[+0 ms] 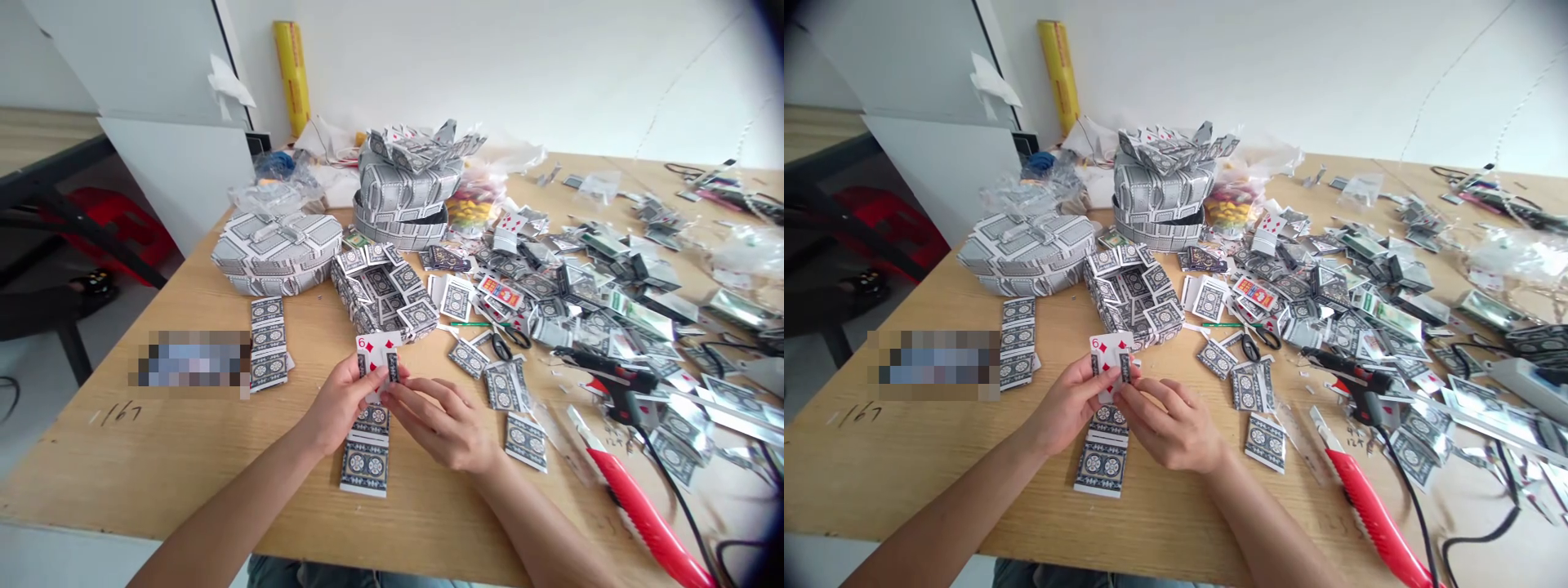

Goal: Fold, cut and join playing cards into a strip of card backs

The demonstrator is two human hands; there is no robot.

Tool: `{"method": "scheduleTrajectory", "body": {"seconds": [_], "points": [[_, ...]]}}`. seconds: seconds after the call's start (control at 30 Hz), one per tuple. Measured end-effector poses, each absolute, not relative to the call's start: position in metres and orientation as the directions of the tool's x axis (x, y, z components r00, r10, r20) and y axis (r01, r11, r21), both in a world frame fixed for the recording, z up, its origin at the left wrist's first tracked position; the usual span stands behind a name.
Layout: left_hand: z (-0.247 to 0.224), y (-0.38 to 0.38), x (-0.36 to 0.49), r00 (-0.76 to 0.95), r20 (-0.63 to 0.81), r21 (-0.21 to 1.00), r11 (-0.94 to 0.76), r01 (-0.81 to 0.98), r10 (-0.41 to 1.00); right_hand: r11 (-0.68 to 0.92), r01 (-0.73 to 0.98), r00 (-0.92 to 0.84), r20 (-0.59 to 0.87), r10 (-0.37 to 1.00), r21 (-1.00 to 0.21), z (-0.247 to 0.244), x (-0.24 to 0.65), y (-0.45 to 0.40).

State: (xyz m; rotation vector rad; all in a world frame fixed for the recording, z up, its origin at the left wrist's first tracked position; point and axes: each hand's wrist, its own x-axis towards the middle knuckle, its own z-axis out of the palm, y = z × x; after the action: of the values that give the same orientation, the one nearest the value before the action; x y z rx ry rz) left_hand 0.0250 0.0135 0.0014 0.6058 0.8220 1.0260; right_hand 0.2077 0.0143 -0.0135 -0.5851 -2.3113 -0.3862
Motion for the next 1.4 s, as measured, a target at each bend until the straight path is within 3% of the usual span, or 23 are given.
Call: {"method": "scheduleTrajectory", "body": {"seconds": [0.57, 1.4], "points": [[0.0055, 0.0120, 0.0267, 0.260, -0.313, 0.763, 0.405, -0.504, 0.914, 0.863, 0.443, -0.716, 0.675, 0.179, 0.241, -0.0142, 0.2070, 0.0128], [0.0018, 0.0098, 0.0276, 0.290, -0.294, 0.788, 0.403, -0.465, 0.911, 0.847, 0.449, -0.726, 0.669, 0.161, 0.283, -0.0148, 0.2015, 0.0084]]}}
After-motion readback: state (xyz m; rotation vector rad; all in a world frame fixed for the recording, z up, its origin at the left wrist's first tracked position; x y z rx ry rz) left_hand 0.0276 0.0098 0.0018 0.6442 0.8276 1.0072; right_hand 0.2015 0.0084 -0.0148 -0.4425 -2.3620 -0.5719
